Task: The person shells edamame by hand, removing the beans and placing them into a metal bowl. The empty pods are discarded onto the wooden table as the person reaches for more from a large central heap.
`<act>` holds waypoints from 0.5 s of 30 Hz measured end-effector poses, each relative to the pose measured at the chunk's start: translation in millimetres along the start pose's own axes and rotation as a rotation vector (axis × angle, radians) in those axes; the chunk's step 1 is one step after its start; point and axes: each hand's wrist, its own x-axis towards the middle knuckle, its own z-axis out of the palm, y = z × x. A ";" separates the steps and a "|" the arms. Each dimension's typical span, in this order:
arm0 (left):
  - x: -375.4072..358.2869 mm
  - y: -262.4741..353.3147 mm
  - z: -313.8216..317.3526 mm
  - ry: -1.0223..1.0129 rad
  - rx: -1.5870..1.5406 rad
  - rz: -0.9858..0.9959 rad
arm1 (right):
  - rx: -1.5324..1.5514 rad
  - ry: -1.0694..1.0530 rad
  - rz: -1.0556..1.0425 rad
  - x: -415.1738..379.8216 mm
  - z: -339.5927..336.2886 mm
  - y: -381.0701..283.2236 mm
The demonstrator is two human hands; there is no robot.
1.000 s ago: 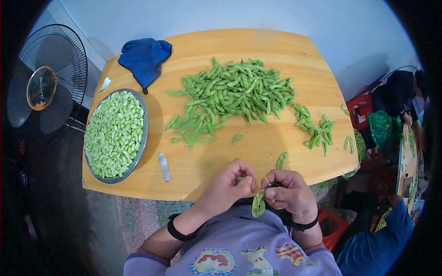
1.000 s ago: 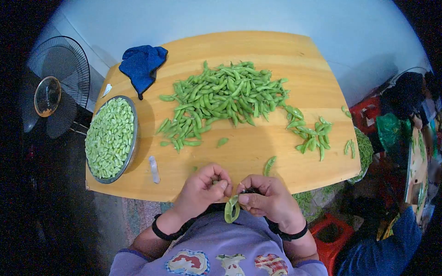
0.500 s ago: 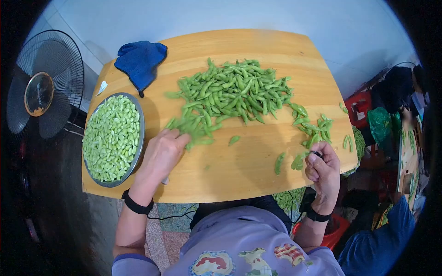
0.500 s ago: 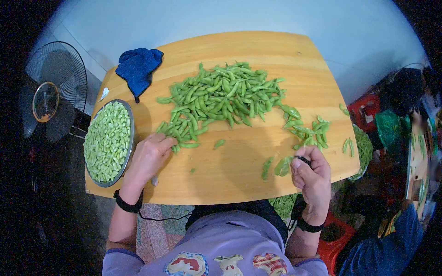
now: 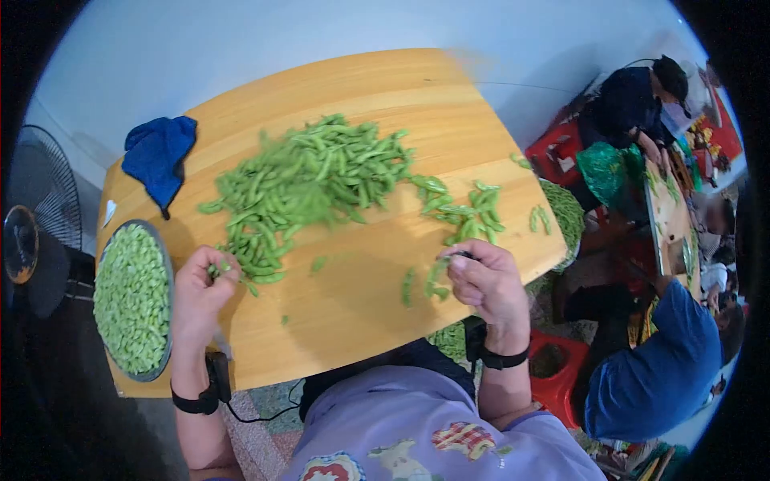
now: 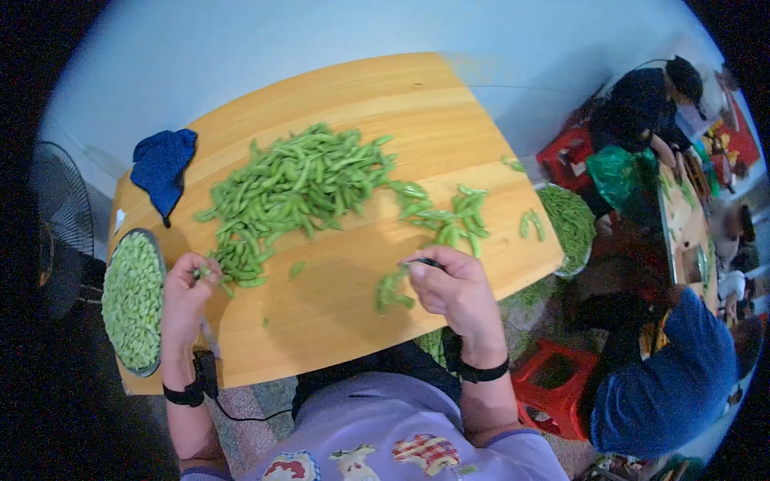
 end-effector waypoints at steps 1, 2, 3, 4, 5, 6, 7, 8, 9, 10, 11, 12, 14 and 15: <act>0.5 7.1 2.9 -0.003 -0.183 -0.101 | -0.017 0.022 0.020 0.9 0.5 -0.9; 1.5 10.2 5.4 -0.001 -0.361 -0.204 | -0.023 0.032 0.014 1.3 -0.2 -1.6; 2.8 10.2 8.0 -0.054 -0.484 -0.213 | -0.037 0.020 0.014 2.0 -0.7 -2.3; 3.4 13.3 13.8 -0.058 -0.490 -0.210 | -0.051 0.006 0.014 2.5 -0.3 -3.2; 3.3 19.2 23.2 -0.078 -0.567 -0.262 | -0.093 -0.005 0.009 1.1 3.4 -7.1; 3.1 23.3 30.0 -0.097 -0.644 -0.314 | -0.098 -0.003 0.006 0.5 3.8 -7.8; 3.0 19.8 35.1 -0.155 -0.693 -0.323 | -0.082 -0.065 0.003 -0.5 4.0 -7.8; 2.7 22.4 41.1 -0.155 -0.696 -0.321 | -0.064 -0.128 0.002 -1.1 3.9 -7.7; 1.9 27.1 49.9 -0.179 -0.707 -0.349 | -0.067 -0.129 0.002 -0.6 3.1 -6.9; 0.1 31.5 58.7 -0.202 -0.717 -0.377 | -0.087 -0.124 0.006 0.2 2.1 -5.0; -2.3 33.2 68.0 -0.224 -0.614 -0.330 | -0.107 -0.121 0.010 0.6 2.2 -3.6; -5.2 38.7 75.6 -0.219 -0.615 -0.331 | -0.108 -0.125 0.012 0.8 3.8 -2.9; -10.1 50.7 90.7 -0.479 -0.451 -0.178 | -0.113 -0.142 0.034 1.2 8.7 -1.2; -10.5 54.4 99.9 -0.477 -0.451 -0.179 | -0.114 -0.145 0.035 1.2 13.4 -0.6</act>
